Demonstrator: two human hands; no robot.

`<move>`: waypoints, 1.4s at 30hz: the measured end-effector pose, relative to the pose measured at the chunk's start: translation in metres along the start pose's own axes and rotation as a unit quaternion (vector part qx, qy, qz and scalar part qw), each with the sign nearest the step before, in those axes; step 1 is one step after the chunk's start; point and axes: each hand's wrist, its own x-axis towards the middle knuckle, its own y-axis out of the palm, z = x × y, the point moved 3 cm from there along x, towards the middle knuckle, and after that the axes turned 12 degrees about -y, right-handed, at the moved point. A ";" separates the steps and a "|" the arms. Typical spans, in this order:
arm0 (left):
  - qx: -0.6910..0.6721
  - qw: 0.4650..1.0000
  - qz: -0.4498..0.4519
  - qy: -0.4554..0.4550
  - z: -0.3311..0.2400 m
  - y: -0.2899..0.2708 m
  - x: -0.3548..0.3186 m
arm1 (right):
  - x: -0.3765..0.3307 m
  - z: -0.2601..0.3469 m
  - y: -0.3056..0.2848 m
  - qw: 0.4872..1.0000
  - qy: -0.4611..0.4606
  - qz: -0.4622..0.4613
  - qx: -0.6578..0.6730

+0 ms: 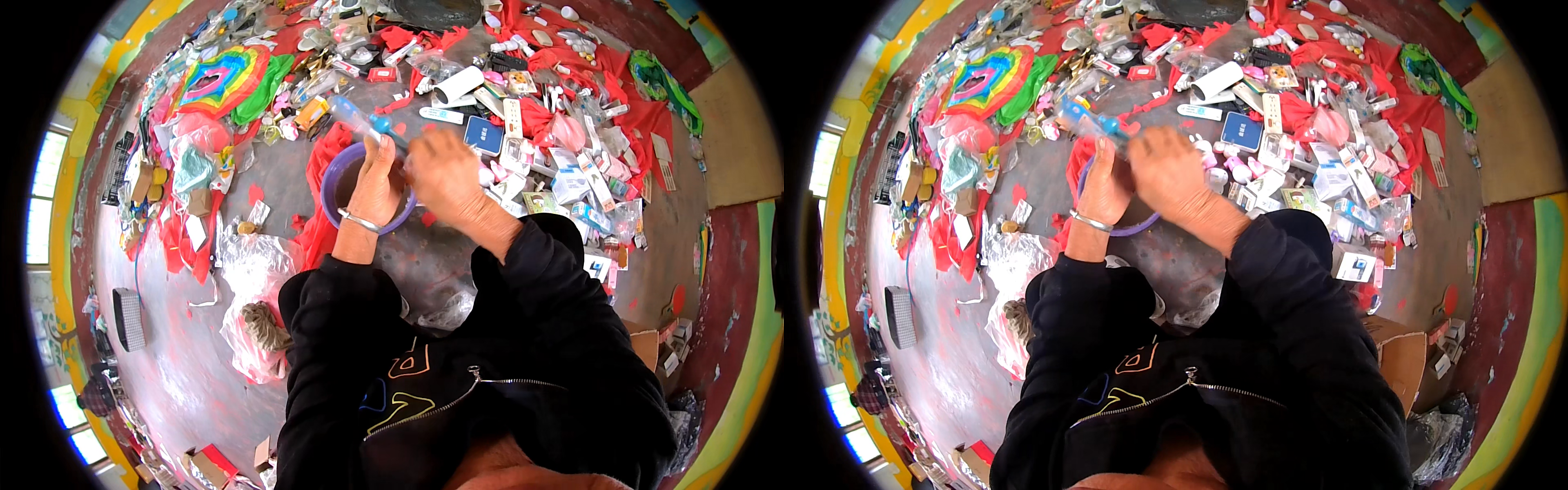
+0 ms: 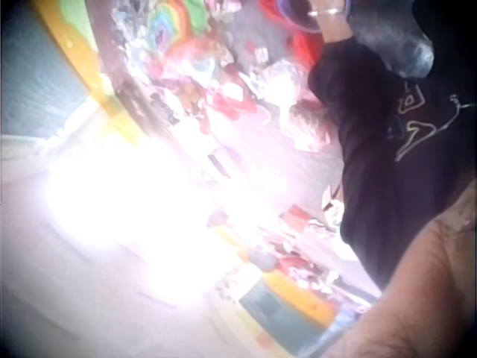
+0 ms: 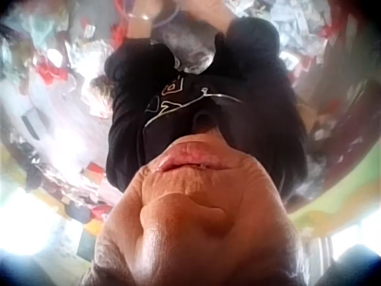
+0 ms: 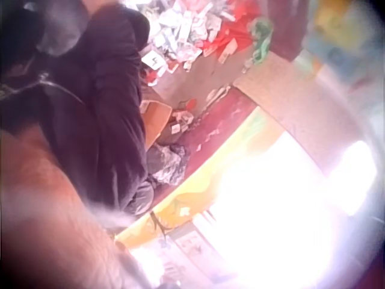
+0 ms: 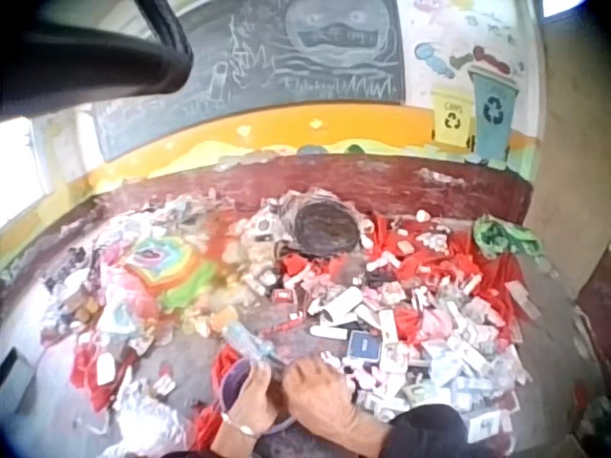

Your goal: The person rinses a white cloth in a bucket of water and uses it to wipe several packaged items, including blue and white boxes and a pink tube, before placing each item into a cardboard box.

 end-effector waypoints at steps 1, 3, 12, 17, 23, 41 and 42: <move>-0.003 1.000 0.000 0.018 0.002 0.002 0.000 | -0.001 0.010 0.002 1.000 -0.010 0.018 -0.015; -0.071 0.997 0.036 -0.024 0.002 0.004 0.000 | -0.003 0.018 0.004 0.998 -0.029 0.042 -0.021; -0.168 0.977 0.114 -0.068 -0.015 -0.018 0.006 | -0.004 -0.030 -0.021 0.859 0.191 0.082 0.469; -0.131 0.970 0.127 -0.164 0.003 -0.003 0.000 | -0.006 -0.089 -0.028 0.703 0.383 -0.252 0.543; 0.033 0.948 0.158 -0.274 0.030 0.015 -0.009 | 0.008 -0.048 -0.003 0.958 0.063 -0.052 0.274; -0.151 0.977 0.108 -0.105 0.004 -0.028 0.007 | -0.016 -0.012 0.014 0.938 0.050 0.147 0.309; -0.200 0.969 0.126 -0.075 -0.006 -0.039 0.006 | -0.015 -0.012 0.011 0.916 0.034 0.174 0.360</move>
